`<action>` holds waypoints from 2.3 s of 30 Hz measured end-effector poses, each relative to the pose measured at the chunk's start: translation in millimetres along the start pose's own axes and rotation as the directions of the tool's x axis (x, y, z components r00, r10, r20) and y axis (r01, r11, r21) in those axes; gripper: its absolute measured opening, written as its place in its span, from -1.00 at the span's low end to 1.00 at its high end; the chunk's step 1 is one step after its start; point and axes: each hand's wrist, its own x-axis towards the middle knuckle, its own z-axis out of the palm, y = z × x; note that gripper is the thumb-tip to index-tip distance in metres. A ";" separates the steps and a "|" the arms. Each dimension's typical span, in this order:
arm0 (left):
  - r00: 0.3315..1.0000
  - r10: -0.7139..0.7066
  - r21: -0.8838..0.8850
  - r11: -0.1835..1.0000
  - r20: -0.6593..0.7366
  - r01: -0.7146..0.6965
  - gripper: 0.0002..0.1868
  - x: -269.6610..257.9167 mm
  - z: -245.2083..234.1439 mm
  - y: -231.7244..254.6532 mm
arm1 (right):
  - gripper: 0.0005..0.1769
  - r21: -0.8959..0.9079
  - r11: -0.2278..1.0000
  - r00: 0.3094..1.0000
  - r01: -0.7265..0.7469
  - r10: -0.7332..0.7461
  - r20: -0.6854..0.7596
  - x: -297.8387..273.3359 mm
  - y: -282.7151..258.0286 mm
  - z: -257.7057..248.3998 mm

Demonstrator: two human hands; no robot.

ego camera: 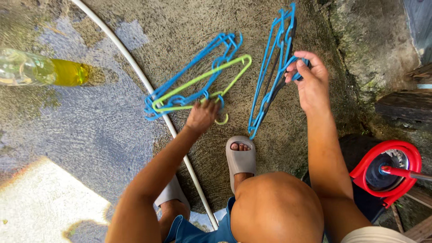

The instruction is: The person organizes hangers, then pours liquid from a bottle into several buckets before hand-washing and scrubbing various items of clothing in the soapy water.

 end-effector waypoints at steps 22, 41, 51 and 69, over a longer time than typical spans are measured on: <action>0.814 -0.564 -0.937 0.342 -0.138 0.077 -0.84 98.1 -177.6 -92.3 | -0.26 -0.637 0.768 0.986 -0.066 0.146 0.074 -20.8 58.2 44.2; 0.903 -0.296 -0.340 0.853 0.310 0.397 -0.66 58.8 -137.6 -38.1 | -0.73 -0.776 0.553 0.953 0.304 -0.191 0.237 -33.4 43.8 77.0; 0.846 -0.507 -0.292 0.844 -0.165 0.449 -0.63 25.8 -21.6 -113.7 | -0.49 -0.174 0.977 0.989 0.124 -0.135 -0.053 -29.1 16.9 43.0; 0.907 -0.404 -0.891 0.358 0.122 0.279 -0.36 127.4 -75.2 -44.6 | -0.16 -0.132 0.952 0.961 0.276 -0.277 0.015 48.2 40.3 69.5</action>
